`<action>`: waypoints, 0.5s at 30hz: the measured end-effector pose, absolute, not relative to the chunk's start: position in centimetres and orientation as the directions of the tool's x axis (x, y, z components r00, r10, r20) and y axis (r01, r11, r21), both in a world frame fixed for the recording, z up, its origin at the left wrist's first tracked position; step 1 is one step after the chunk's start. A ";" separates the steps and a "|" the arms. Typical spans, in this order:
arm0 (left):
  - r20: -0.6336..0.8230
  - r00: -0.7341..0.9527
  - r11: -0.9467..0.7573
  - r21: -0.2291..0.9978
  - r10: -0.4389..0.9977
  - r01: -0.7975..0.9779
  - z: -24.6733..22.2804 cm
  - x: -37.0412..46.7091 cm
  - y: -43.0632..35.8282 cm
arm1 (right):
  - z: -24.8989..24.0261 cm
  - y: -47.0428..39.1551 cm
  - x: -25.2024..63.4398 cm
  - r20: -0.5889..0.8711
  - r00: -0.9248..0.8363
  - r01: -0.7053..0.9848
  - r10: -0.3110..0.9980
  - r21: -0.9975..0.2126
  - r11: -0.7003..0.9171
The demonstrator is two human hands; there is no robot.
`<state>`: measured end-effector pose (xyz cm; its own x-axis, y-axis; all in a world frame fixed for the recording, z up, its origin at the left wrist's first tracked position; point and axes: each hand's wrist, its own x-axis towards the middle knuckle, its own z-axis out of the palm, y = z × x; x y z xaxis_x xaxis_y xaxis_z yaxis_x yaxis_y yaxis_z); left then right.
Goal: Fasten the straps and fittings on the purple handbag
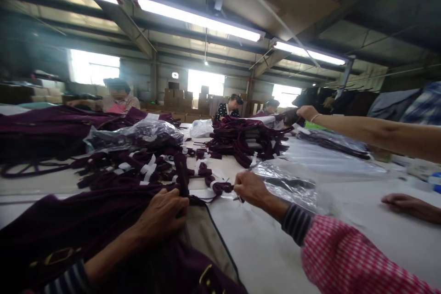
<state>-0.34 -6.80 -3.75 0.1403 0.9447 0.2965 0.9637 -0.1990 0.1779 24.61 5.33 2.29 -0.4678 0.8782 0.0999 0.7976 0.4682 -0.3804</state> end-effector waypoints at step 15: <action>0.210 0.179 -0.193 0.048 0.961 0.980 -2.9 -0.2 -7.2 | -0.2 -4.6 32.6 -0.187 -0.625 0.568 0.758 -0.775 0.277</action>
